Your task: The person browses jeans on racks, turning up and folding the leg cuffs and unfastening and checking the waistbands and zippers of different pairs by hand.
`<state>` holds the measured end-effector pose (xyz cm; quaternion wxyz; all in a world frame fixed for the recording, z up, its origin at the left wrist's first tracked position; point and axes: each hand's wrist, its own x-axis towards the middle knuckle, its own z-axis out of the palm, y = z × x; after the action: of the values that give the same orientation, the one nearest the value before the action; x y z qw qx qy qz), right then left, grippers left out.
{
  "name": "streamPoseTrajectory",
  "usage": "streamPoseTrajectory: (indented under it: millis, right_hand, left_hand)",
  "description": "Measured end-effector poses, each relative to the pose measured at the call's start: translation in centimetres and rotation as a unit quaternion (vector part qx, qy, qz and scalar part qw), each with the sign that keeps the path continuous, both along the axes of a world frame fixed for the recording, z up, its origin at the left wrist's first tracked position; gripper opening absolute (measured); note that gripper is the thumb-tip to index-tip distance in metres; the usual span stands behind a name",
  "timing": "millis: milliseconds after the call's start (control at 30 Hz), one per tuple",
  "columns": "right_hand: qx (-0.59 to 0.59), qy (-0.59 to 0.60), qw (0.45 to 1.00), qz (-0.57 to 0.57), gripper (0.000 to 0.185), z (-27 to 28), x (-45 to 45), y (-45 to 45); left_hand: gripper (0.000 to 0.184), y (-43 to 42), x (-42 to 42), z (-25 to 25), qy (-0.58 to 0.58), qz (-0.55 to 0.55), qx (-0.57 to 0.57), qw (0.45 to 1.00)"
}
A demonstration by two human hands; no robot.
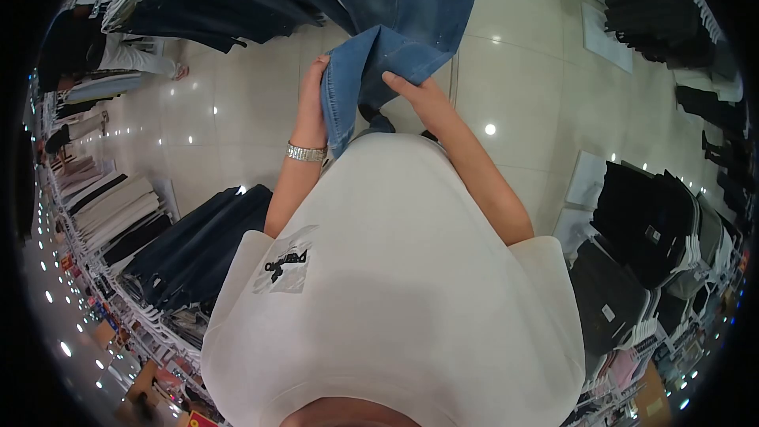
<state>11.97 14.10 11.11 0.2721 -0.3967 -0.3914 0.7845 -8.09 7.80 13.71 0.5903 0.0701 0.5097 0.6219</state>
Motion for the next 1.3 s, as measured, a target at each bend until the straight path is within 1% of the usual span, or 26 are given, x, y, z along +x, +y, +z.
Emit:
streamPoseTrajectory:
  millis: [33,133,233,333,433,533,567,633,733,833,967,1067,1167,1267,1300]
  right_hand:
    - [-0.021,0.011,1.0,-0.015,0.053,-0.2,-0.1,-0.2]
    - [-0.065,0.038,0.995,-0.06,0.049,0.6,-0.1,0.0]
    - [-0.095,0.048,0.99,-0.09,0.043,1.6,0.1,0.6]
    - [-0.11,0.059,0.985,-0.116,0.039,1.4,-0.1,0.9]
    - [-0.115,0.077,0.981,-0.137,0.038,0.9,0.0,1.2]
    - [-0.115,0.085,0.977,-0.159,0.039,0.8,-0.1,1.3]
    - [-0.115,0.086,0.976,-0.166,0.04,0.8,-0.1,1.3]
    - [-0.126,0.094,0.974,-0.165,0.041,0.4,-0.2,1.3]
    - [-0.136,0.086,0.971,-0.175,0.042,-0.4,0.0,1.5]
    - [-0.145,0.065,0.971,-0.179,0.043,0.1,0.1,1.3]
    - [-0.156,0.07,0.97,-0.176,0.046,-0.1,0.3,1.0]
    - [-0.167,0.103,0.967,-0.164,0.049,-0.8,0.4,0.8]
    - [-0.244,0.13,0.952,-0.131,0.052,1.3,0.4,-0.1]
    - [-0.211,0.136,0.967,-0.049,0.054,1.1,0.5,-1.4]
    - [-0.198,0.109,0.973,-0.046,0.054,1.5,0.3,-1.7]
  left_hand:
    - [0.026,-0.1,-0.2,0.3,-0.009,-0.011,-0.02,1.0]
    - [0.034,0.0,-0.5,-0.2,-0.12,0.017,-0.012,0.992]
    - [0.042,-0.3,-1.3,-0.5,-0.239,-0.049,-0.008,0.97]
    - [0.046,-1.2,-1.2,0.4,-0.235,-0.058,-0.005,0.97]
    - [0.04,-2.0,-1.3,-0.3,-0.196,-0.033,0.013,0.98]
    - [0.036,-2.6,-2.2,-2.1,-0.181,-0.104,0.018,0.978]
    - [0.036,-2.7,-2.3,-2.5,-0.165,-0.097,0.012,0.982]
    - [0.035,-2.5,-1.9,-1.2,-0.132,-0.085,-0.002,0.988]
    - [0.034,-2.3,-2.2,-2.0,-0.108,-0.091,0.007,0.99]
    - [0.032,-2.2,-1.6,-2.2,0.0,-0.085,-0.006,0.996]
    - [0.03,-2.2,-0.4,-1.5,0.042,-0.054,-0.02,0.997]
    - [0.032,-2.1,-0.2,-1.7,0.048,-0.052,-0.023,0.997]
    - [0.033,-2.6,-0.4,-1.8,0.045,-0.028,-0.029,0.998]
    - [0.033,-2.8,-0.4,-1.4,0.029,-0.012,-0.031,0.999]
    - [0.033,-2.8,-0.2,-1.0,0.03,-0.008,-0.037,0.999]
